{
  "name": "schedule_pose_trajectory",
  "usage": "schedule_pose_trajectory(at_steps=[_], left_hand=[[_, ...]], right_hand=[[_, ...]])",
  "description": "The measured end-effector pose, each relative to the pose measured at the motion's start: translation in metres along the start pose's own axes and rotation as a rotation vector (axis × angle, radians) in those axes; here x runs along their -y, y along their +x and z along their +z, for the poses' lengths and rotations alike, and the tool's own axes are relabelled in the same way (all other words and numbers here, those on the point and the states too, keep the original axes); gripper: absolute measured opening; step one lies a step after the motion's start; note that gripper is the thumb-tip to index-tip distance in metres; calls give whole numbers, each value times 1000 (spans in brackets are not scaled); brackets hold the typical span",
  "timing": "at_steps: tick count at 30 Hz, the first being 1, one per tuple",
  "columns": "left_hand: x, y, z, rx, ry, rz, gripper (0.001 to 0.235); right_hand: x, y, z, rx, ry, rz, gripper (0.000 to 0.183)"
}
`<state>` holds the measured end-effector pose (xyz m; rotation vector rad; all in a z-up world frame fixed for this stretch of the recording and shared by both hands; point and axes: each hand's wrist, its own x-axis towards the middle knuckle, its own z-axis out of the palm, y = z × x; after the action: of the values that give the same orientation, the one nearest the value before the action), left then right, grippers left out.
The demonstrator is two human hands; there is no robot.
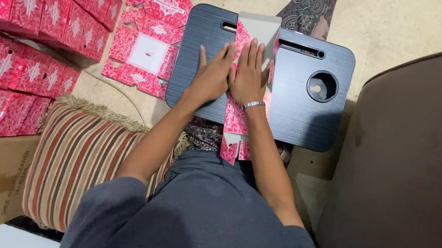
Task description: Assembling a small decorative cardboard box by folding along pre-scored lines and tucking in the tabs.
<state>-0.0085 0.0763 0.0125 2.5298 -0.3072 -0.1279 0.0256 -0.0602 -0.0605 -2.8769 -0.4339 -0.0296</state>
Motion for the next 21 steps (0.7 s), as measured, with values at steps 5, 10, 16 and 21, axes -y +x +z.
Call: schedule_pose_trajectory(at_steps=[5,10,16,21], left_hand=[[5,28,-11,3,30,-41,83],[14,34,-12,33,-7,-10,84],[-4,19,-13,209,93,-60,93],[-16,-6,-3,177,195,-28,96]], right_hand=[[-20,30,12,21,63,3,68],[-32,22,-28,133,21,-104,58],[-18,12,-44,79,-32,-127,57],[-11,11,-56,66,-18,-127,57]])
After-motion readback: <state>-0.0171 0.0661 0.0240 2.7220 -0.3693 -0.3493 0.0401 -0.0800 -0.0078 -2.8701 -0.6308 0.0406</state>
